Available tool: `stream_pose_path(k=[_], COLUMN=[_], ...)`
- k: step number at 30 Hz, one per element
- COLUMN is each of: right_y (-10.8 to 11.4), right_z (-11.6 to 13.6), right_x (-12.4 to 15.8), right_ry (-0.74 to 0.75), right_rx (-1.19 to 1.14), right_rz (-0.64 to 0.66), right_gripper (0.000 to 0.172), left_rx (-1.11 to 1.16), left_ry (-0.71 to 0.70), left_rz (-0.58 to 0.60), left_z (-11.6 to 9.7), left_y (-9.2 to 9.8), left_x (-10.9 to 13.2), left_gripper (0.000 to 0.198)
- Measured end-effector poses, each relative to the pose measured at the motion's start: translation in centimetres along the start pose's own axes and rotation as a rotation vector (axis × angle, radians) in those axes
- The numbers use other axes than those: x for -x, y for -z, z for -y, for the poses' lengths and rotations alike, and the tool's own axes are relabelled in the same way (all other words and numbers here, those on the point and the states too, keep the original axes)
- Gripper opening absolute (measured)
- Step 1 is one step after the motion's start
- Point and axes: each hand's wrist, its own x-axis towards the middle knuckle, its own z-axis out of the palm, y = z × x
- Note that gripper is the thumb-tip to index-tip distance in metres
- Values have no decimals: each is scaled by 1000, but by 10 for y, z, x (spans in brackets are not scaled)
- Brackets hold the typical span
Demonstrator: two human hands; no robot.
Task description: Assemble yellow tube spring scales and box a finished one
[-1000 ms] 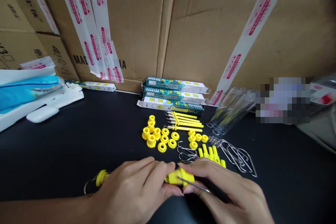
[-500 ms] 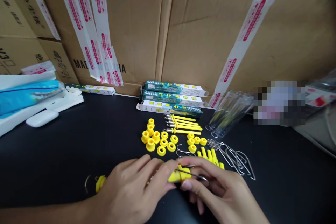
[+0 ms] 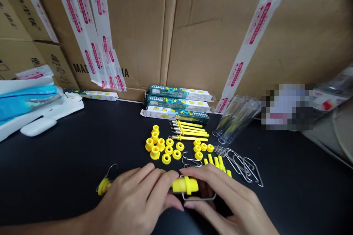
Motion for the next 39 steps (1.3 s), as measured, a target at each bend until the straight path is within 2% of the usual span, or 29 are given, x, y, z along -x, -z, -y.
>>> stream_pose_path(k=[6,12,17,23,29,35,39], right_y=[-1,-4,-4,-3,0,0,5], right_z=[2,2,2,7,13,11,15], right_x=[-1,4,7,-1,-9,-14,-14], right_ry=[63,81,168,231,261,366,350], right_rx=[85,107,295,523,522,572,592], right_rz=[-50,26,27,69,144,86,123], right_gripper=[31,31,33,39,52,54,56], left_rx=[5,-6,42,149,174,76,18], left_ry=[10,43,37,15,-32,-5,9], left_rz=[14,-27,-57,-38,-11,-11,88], left_z=[3,1,0,0,1,5,7], left_y=[1,3,1,0,2,2,4], left_x=[0,-6,-6,-6,-7,-8,-10], left_gripper=[39,37,34,35,38,37,52])
